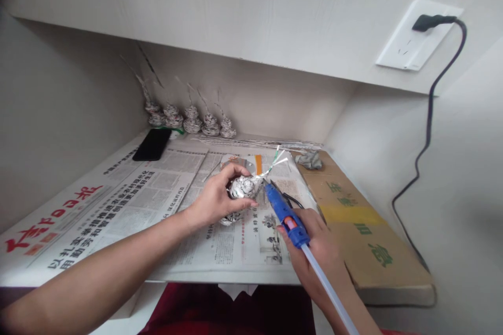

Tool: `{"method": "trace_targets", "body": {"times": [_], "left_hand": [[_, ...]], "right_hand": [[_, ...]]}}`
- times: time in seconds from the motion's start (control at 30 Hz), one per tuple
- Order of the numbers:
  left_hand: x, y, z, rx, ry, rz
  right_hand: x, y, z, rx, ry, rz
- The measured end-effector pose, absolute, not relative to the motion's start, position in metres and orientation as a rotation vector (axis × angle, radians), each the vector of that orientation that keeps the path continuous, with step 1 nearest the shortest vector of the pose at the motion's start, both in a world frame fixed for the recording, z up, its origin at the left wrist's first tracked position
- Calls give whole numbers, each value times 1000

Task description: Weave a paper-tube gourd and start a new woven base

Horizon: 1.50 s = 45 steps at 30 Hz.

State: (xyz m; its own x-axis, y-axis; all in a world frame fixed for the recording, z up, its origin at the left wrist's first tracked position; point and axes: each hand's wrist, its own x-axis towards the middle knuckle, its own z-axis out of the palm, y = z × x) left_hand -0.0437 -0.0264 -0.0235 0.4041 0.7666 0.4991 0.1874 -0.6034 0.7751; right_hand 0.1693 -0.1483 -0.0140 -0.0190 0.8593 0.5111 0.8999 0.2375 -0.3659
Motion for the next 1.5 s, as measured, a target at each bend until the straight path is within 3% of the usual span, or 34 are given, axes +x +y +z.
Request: {"method": "trace_targets", "body": {"times": [0.5,1.5], "left_hand": [[-47,-27,-25,2305,936,1205],[-39,-26,-28,1715,608,1093]], "right_hand": [[161,-145,-16,-1562,-1900,-176],[167,-146,-12,-1587,-1854,-121]]}}
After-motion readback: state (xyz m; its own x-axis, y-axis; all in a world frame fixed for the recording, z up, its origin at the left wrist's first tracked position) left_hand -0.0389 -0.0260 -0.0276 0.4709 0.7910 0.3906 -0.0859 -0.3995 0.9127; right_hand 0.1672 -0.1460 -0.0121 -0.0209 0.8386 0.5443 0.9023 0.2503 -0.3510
